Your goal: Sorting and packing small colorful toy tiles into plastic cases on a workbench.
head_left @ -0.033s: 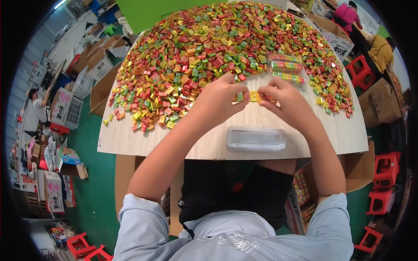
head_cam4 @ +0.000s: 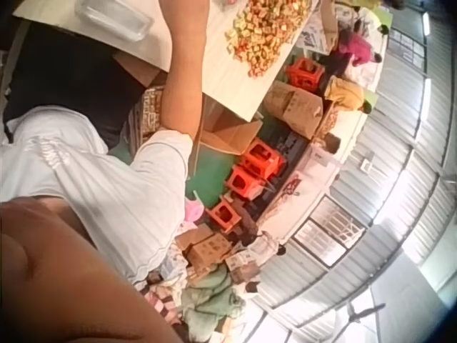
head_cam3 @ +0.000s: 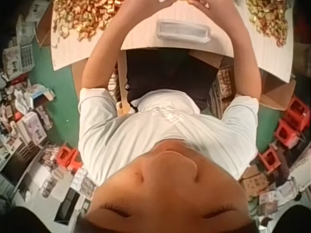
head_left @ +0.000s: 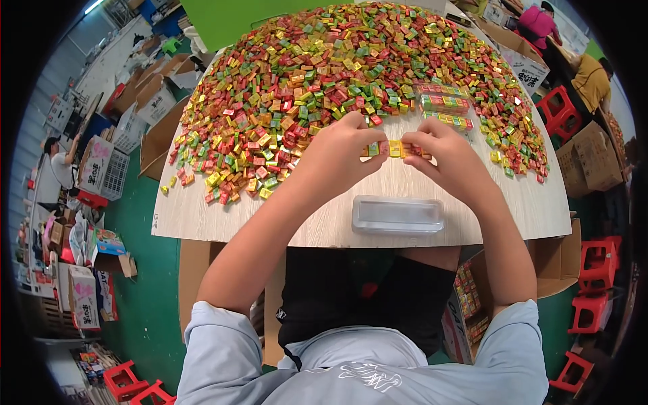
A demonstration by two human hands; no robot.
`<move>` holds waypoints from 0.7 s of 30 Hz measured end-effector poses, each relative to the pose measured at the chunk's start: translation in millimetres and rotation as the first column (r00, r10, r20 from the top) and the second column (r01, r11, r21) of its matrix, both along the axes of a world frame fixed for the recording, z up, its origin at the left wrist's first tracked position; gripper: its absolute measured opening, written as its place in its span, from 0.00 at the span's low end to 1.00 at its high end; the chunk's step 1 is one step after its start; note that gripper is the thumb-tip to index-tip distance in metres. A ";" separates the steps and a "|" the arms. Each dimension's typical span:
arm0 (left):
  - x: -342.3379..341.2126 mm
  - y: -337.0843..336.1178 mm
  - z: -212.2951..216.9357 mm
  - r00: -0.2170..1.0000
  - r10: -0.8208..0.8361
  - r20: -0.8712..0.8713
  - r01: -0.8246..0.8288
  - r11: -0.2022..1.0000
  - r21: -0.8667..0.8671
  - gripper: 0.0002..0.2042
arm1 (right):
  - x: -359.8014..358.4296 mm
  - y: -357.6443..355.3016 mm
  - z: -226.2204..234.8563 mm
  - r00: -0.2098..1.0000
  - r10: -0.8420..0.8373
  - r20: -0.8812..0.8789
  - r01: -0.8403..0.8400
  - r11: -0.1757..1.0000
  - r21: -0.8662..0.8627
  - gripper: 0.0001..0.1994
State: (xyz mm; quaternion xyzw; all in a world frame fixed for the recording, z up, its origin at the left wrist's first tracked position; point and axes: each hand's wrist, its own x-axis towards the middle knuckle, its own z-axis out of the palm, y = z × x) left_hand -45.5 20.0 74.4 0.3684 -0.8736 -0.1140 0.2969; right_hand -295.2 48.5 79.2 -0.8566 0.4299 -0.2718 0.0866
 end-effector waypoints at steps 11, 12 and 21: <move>12.4 85.0 13.0 0.999 -0.041 -0.012 0.042 0.997 0.060 0.12 | 10.5 86.4 10.9 0.999 -0.028 0.020 0.026 0.997 0.072 0.17; 11.1 85.8 8.4 0.999 -0.040 -0.009 0.040 0.997 0.062 0.12 | 10.1 88.8 9.4 0.999 -0.038 0.004 0.038 0.997 0.068 0.18; 6.2 95.3 -21.2 0.999 -0.041 0.035 0.046 0.988 -0.148 0.20 | 6.3 98.6 -15.3 0.990 -0.133 0.049 0.129 0.988 0.091 0.18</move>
